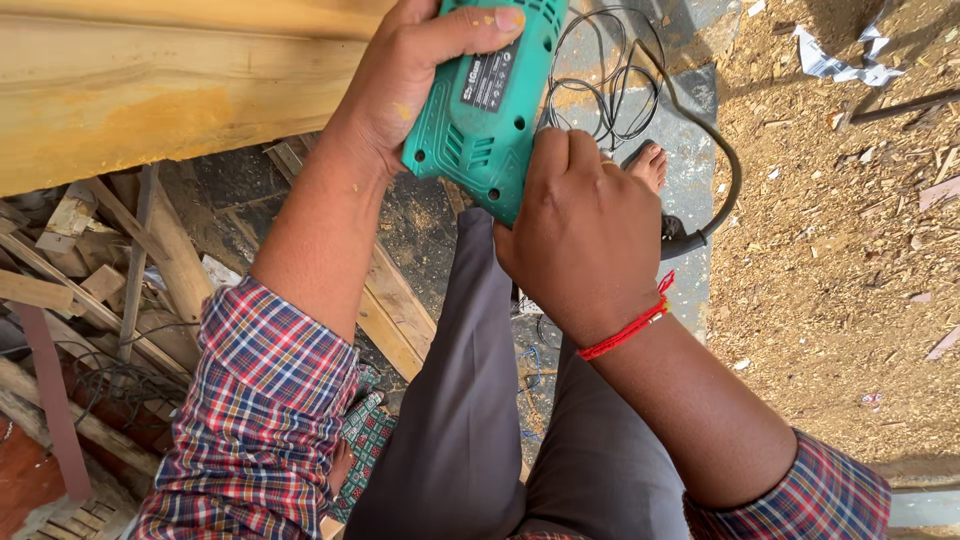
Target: The person uses an electric drill with a sanding disc attachment to smooth and polish the decorative carvings on a large wooden door.
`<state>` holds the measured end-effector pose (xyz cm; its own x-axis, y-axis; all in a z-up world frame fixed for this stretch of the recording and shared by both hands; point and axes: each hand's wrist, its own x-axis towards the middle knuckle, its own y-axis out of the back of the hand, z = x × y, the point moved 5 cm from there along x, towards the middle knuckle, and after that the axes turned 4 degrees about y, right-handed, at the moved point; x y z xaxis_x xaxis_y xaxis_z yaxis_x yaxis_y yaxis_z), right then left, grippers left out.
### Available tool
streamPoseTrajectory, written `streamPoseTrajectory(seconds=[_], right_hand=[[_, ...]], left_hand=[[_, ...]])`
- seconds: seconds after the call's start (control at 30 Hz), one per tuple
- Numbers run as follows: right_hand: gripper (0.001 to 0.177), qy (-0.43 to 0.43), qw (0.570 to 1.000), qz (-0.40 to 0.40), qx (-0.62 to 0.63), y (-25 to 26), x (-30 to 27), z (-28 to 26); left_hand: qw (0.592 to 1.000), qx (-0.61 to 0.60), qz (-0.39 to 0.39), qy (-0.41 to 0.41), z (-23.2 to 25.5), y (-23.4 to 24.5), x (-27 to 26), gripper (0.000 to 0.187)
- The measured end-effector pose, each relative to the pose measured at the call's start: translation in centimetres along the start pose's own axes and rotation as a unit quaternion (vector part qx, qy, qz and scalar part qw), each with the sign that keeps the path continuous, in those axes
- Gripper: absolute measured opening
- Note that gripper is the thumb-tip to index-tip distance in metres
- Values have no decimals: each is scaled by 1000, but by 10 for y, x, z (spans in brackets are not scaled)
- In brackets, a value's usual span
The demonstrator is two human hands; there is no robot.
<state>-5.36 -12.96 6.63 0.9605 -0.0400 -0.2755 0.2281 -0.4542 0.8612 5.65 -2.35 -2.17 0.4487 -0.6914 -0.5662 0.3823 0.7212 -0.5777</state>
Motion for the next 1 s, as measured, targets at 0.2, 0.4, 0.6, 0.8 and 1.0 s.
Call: streamPoseTrajectory(seconds=[0.2, 0.4, 0.6, 0.8, 1.0], right_hand=[[42, -10, 1000, -24, -1, -5, -4, -3], [44, -8, 1000, -11, 12, -1, -3, -2], [46, -23, 999, -37, 18, -7, -5, 0], [43, -24, 999, -13, 20, -4, 0, 3], [43, -51, 997, -51, 30, -11, 0, 2]], left_hand=[[999, -28, 13, 14, -8, -2, -4, 36], [1000, -18, 2, -7, 0, -5, -6, 37], [999, -26, 19, 19, -6, -7, -4, 37], [1000, -1, 8, 12, -1, 0, 1, 33], [999, 6, 28, 36, -10, -2, 4, 38]])
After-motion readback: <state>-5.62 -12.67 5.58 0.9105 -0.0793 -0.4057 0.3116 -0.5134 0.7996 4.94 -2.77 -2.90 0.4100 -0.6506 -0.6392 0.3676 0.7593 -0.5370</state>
